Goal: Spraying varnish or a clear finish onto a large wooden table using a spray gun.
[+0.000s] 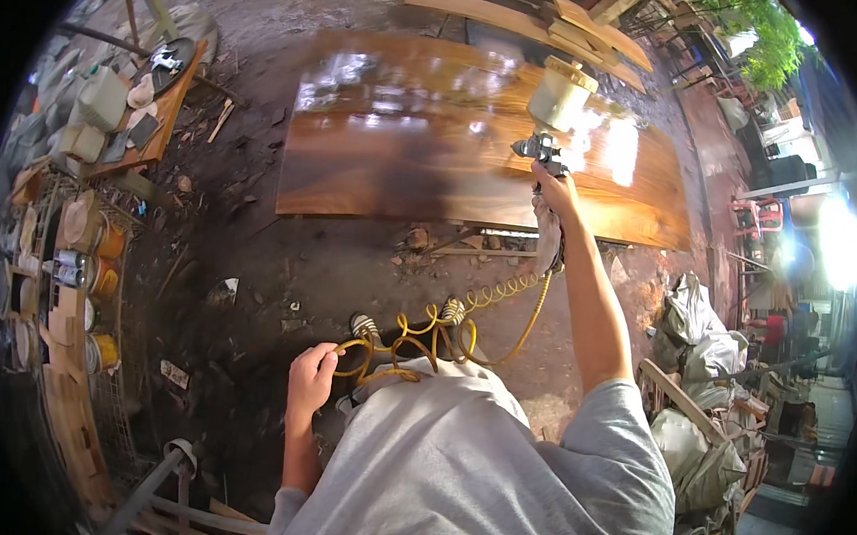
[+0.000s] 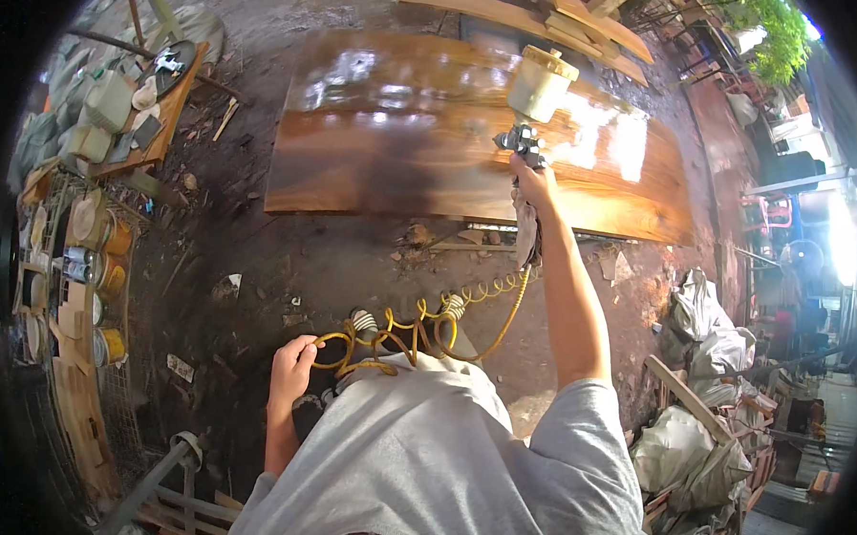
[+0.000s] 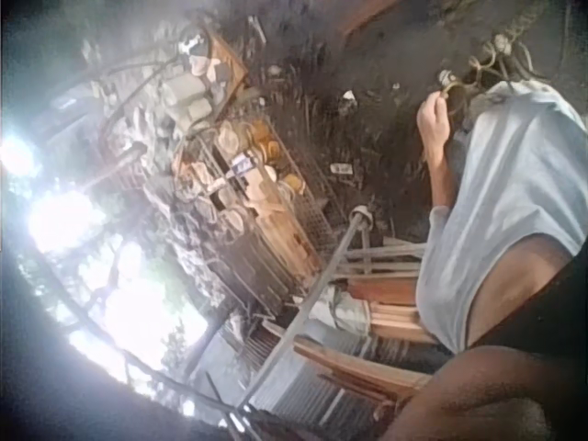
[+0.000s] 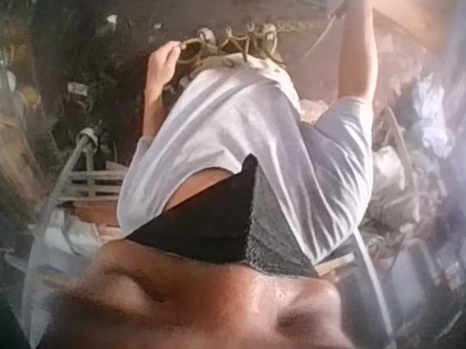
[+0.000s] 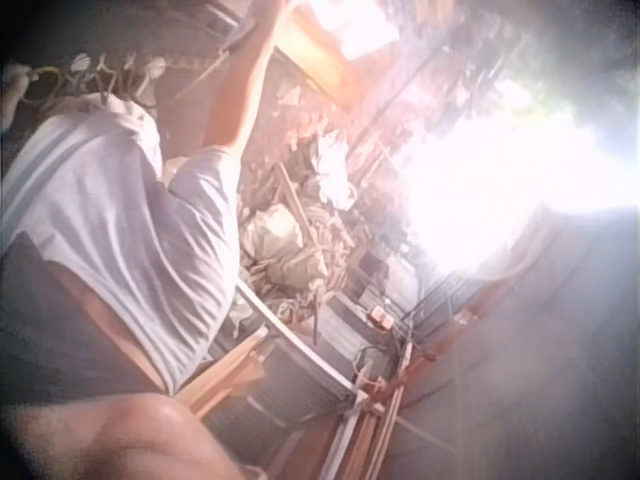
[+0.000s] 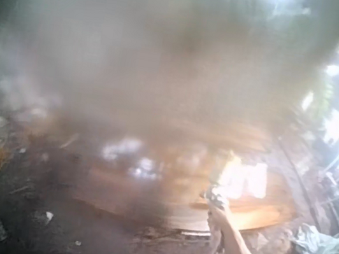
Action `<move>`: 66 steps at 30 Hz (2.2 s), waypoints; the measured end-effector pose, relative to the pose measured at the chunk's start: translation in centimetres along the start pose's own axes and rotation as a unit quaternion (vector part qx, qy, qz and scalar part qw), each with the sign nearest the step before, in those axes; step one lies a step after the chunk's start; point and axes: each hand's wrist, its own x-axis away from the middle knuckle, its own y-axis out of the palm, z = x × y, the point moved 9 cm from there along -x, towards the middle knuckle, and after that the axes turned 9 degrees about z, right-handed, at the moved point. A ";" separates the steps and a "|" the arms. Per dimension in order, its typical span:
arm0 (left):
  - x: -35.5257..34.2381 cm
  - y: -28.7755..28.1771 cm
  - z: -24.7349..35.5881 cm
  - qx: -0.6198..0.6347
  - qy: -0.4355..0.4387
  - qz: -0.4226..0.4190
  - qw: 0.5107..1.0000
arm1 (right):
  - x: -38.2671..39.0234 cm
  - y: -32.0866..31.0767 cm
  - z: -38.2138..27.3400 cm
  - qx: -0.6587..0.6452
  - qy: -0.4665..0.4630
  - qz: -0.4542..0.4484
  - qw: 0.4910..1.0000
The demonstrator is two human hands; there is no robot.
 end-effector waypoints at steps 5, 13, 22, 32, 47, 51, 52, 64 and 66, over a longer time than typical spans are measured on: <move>0.2 -3.5 -2.1 -0.008 -0.018 0.017 1.000 | 1.1 5.9 -3.5 -0.034 -0.071 -0.003 0.997; 1.8 -5.9 -5.2 0.003 -0.045 0.053 0.998 | 4.5 14.5 -8.2 -0.025 0.001 -0.083 0.996; 2.7 -8.3 -8.1 0.001 -0.049 0.084 0.995 | 5.8 24.9 -12.1 -0.028 -0.042 -0.105 0.993; 6.5 -9.5 -10.5 0.011 -0.115 0.121 0.986 | 10.4 33.0 -17.9 -0.064 -0.033 -0.193 0.978; 9.7 -10.8 -8.1 0.008 -0.103 0.186 0.977 | 14.7 36.8 -23.9 -0.231 -0.050 -0.282 0.930; 7.5 -9.2 -5.6 -0.007 -0.063 0.167 0.984 | 13.9 30.5 -21.0 -0.271 -0.075 -0.330 0.901; 6.6 -8.4 -4.3 -0.026 -0.038 0.162 0.986 | 12.0 28.4 -18.7 -0.286 -0.102 -0.310 0.901; 0.7 11.8 12.3 -0.106 0.194 -0.112 0.969 | 20.7 -15.7 6.9 -0.268 0.049 0.023 0.962; 1.8 17.3 16.4 -0.139 0.254 -0.172 0.942 | 22.9 -22.4 15.3 -0.270 0.066 0.069 0.958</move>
